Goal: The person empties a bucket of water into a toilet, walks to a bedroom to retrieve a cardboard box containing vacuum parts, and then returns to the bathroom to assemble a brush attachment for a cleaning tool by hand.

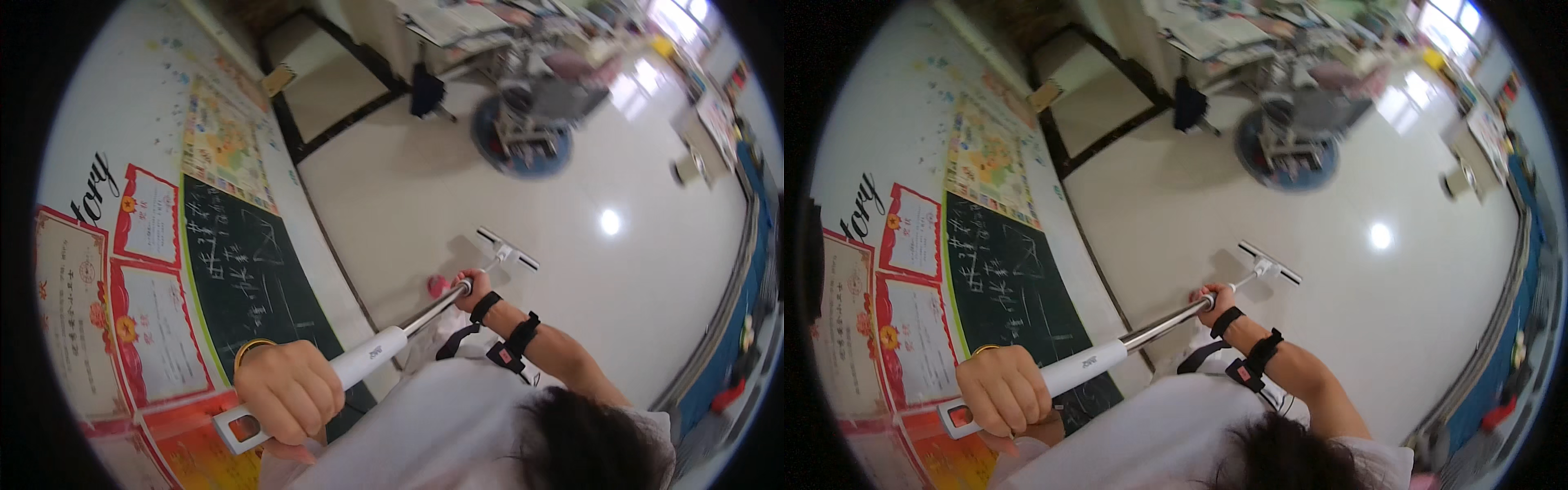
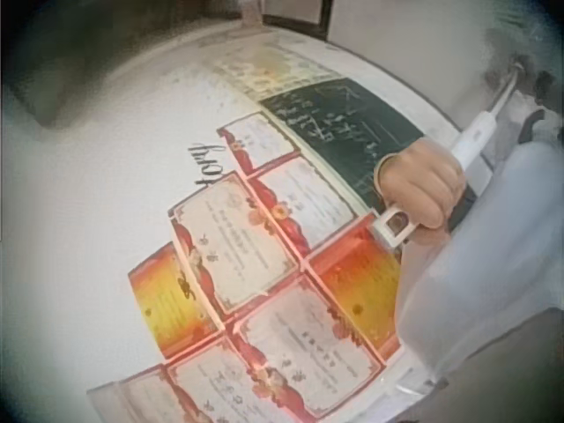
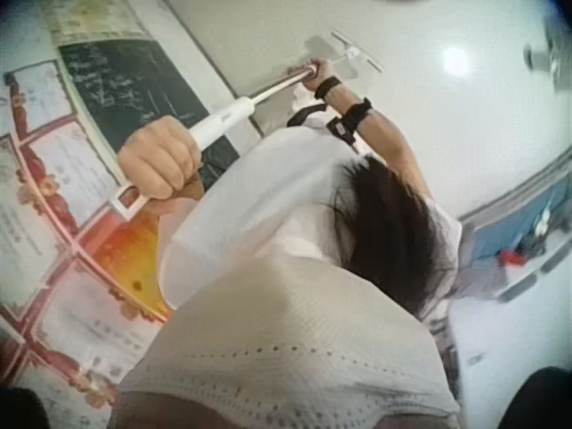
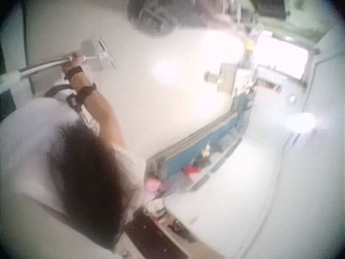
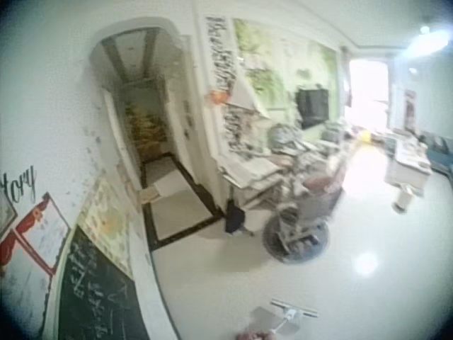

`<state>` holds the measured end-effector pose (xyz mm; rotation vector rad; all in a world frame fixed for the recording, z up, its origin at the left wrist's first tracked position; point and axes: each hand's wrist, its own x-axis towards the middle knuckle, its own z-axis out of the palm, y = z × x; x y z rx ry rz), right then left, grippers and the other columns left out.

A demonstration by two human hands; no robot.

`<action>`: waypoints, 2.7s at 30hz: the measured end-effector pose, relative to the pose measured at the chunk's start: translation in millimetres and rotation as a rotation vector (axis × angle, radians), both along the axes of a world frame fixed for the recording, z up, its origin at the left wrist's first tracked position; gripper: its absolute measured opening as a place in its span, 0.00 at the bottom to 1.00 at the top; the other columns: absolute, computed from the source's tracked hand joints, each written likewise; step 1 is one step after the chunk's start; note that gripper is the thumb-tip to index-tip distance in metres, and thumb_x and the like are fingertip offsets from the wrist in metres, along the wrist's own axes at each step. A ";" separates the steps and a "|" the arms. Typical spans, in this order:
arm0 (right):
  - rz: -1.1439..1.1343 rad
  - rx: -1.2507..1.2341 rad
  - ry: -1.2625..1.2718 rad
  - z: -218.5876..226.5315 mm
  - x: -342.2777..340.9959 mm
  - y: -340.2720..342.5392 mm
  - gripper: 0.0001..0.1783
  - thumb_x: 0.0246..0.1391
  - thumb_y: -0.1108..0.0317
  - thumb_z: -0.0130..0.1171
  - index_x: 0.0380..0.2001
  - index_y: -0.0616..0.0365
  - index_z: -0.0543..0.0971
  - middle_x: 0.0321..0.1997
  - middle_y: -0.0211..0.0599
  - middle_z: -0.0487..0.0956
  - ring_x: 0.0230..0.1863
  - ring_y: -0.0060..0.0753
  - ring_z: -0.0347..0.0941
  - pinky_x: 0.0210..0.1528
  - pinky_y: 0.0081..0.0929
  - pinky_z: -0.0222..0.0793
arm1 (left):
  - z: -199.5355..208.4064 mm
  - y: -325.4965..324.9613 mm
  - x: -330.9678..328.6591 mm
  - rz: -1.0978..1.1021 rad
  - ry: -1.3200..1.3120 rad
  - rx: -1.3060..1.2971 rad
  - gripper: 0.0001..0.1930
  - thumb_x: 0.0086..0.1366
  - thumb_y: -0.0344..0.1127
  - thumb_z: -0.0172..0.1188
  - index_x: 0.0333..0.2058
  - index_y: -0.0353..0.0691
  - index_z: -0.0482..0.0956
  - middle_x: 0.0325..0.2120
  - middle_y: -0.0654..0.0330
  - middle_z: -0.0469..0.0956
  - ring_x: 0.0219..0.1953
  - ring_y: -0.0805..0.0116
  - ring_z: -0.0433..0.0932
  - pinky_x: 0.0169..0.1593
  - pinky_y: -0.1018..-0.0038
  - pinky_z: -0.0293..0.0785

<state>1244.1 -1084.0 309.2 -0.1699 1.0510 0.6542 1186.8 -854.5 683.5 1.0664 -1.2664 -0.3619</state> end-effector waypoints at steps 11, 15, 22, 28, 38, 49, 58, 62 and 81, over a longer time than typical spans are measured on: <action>0.188 0.004 -0.059 3.7 366.8 217.3 0.07 0.54 0.69 0.50 0.25 0.52 0.64 0.17 0.27 0.67 0.17 0.28 0.66 0.22 0.27 0.69 | 28.8 168.2 296.8 0.027 -0.040 0.231 0.16 0.54 0.24 0.62 0.12 0.38 0.68 0.14 0.59 0.70 0.18 0.66 0.74 0.28 0.73 0.75; 0.388 0.058 -0.022 20.1 488.7 323.1 0.08 0.53 0.71 0.52 0.25 0.53 0.64 0.16 0.29 0.66 0.16 0.28 0.65 0.21 0.27 0.68 | 33.2 221.5 420.5 0.367 -0.060 0.015 0.16 0.57 0.25 0.56 0.12 0.41 0.64 0.09 0.66 0.64 0.08 0.76 0.62 0.12 0.77 0.57; 0.722 0.091 -0.178 62.2 668.1 525.2 0.13 0.51 0.72 0.56 0.18 0.52 0.64 0.15 0.29 0.65 0.16 0.29 0.64 0.21 0.27 0.66 | 69.2 375.4 586.5 0.548 0.111 0.180 0.14 0.52 0.23 0.64 0.13 0.34 0.70 0.11 0.57 0.70 0.13 0.65 0.71 0.21 0.72 0.73; 0.739 0.257 0.071 26.3 822.6 681.1 0.13 0.50 0.71 0.54 0.16 0.52 0.65 0.14 0.30 0.64 0.15 0.28 0.61 0.18 0.25 0.62 | 47.0 504.6 714.0 0.755 0.020 0.151 0.18 0.62 0.27 0.47 0.12 0.35 0.66 0.12 0.55 0.67 0.12 0.65 0.68 0.19 0.71 0.69; 0.534 0.201 0.013 66.0 1191.4 854.5 0.16 0.48 0.71 0.55 0.15 0.50 0.60 0.13 0.27 0.61 0.13 0.30 0.58 0.17 0.32 0.60 | 60.7 726.0 1079.1 0.555 -0.098 -0.028 0.17 0.57 0.28 0.59 0.12 0.45 0.65 0.08 0.67 0.65 0.09 0.75 0.65 0.13 0.77 0.64; 0.686 0.067 -0.123 48.8 1550.5 1041.1 0.18 0.52 0.68 0.54 0.12 0.51 0.62 0.10 0.29 0.63 0.13 0.32 0.63 0.21 0.34 0.67 | 59.2 908.8 1447.9 0.704 -0.055 -0.010 0.17 0.56 0.26 0.57 0.12 0.45 0.65 0.07 0.68 0.65 0.08 0.76 0.63 0.13 0.78 0.63; 0.826 0.030 -0.280 12.7 1792.9 1243.7 0.14 0.52 0.70 0.53 0.17 0.51 0.62 0.14 0.33 0.68 0.12 0.34 0.61 0.17 0.30 0.64 | 39.6 1119.0 1691.1 0.732 -0.155 -0.015 0.18 0.62 0.32 0.56 0.13 0.47 0.66 0.06 0.68 0.65 0.07 0.78 0.64 0.12 0.79 0.65; 0.916 -0.151 -0.799 16.4 1932.2 1319.2 0.11 0.50 0.67 0.54 0.19 0.54 0.63 0.16 0.36 0.70 0.17 0.35 0.64 0.19 0.28 0.64 | 47.8 1217.1 1825.1 0.422 -0.024 0.045 0.09 0.58 0.23 0.59 0.18 0.33 0.74 0.12 0.57 0.68 0.14 0.63 0.71 0.23 0.66 0.73; 1.491 0.137 0.013 42.4 2055.3 1889.8 0.09 0.46 0.70 0.51 0.17 0.51 0.64 0.17 0.26 0.64 0.18 0.27 0.65 0.23 0.26 0.67 | 55.2 1596.7 1949.5 1.365 0.002 0.104 0.06 0.59 0.28 0.57 0.26 0.33 0.80 0.16 0.57 0.75 0.19 0.66 0.77 0.28 0.70 0.78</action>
